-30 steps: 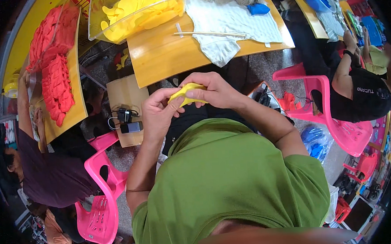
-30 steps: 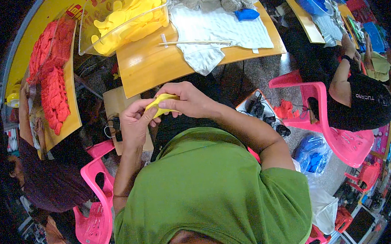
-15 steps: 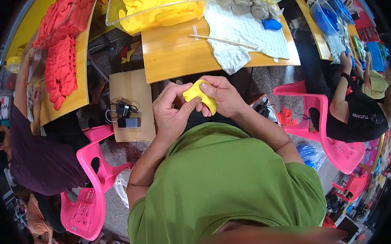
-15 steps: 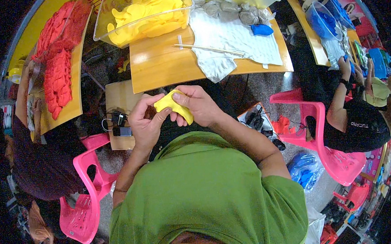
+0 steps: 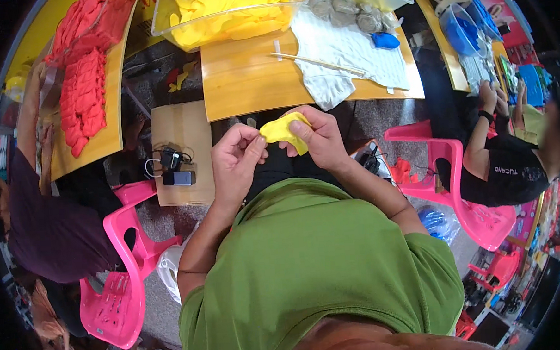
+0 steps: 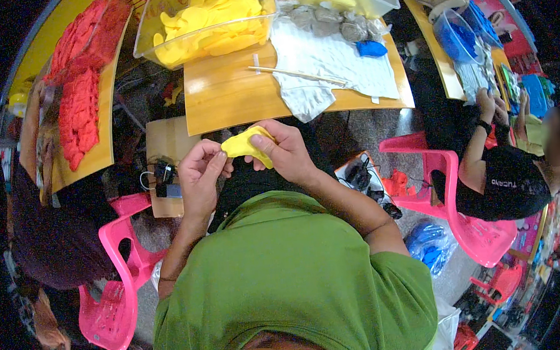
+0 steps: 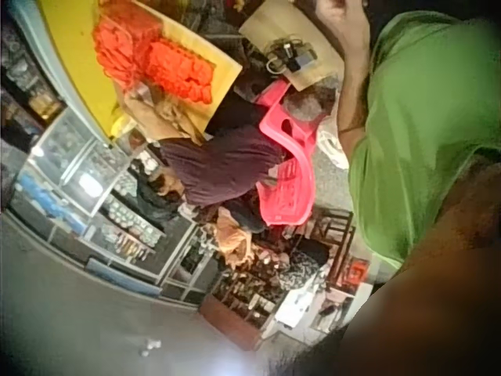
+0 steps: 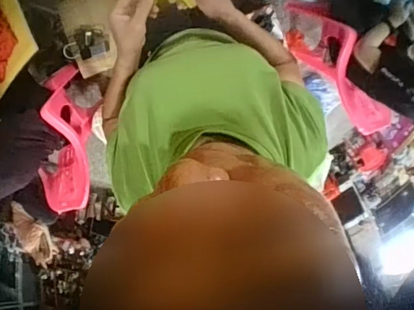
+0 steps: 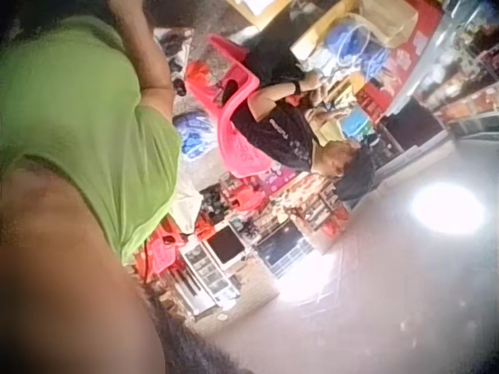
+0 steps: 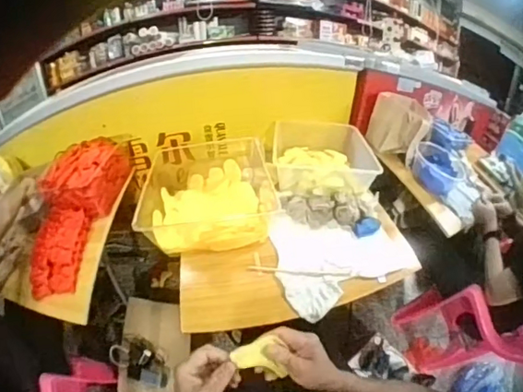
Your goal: Assembling yellow toy components by inserting plastic sticks into them.
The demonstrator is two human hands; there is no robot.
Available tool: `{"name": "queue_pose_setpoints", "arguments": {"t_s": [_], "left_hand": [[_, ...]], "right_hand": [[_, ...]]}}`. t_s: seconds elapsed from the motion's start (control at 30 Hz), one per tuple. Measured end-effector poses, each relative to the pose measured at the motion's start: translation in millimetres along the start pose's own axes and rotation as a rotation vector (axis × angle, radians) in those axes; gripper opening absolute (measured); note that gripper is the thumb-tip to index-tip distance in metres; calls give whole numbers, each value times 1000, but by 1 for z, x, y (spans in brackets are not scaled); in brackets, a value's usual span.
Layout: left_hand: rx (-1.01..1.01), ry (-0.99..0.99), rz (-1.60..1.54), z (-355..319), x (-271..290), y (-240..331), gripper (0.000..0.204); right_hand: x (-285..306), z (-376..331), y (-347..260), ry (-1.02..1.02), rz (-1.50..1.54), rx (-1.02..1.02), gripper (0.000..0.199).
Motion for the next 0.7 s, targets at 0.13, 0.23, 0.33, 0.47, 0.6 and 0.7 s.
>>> {"name": "queue_pose_setpoints", "arguments": {"t_s": [0.13,0.23,0.33,0.47,0.6,0.7], "left_hand": [[-35,41,63,0,10,-9,6],[-90,279,-170,-2,9,-22,7],[-22,379,-393,10,5,-43,7],[8,340,-494,20,-4,-46,13],[26,255,-375,25,-9,-38,12],[-50,229,-223,27,-2,-39,6]], "right_hand": [[-5,-5,-4,48,-188,106,20],[-9,-3,1,82,-96,88,19],[-10,6,9,146,52,25,19],[-3,12,9,179,113,55,22],[5,12,7,174,105,60,22],[4,12,8,149,85,53,22]]}}
Point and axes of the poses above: each hand's wrist, its own z-axis towards the middle knuckle, its own x-axis out of the back of the hand, y = z × x, the point moved 5 cm from there along z, towards the middle knuckle, and after that the axes turned 13 degrees about -x, right-handed, at the moved point
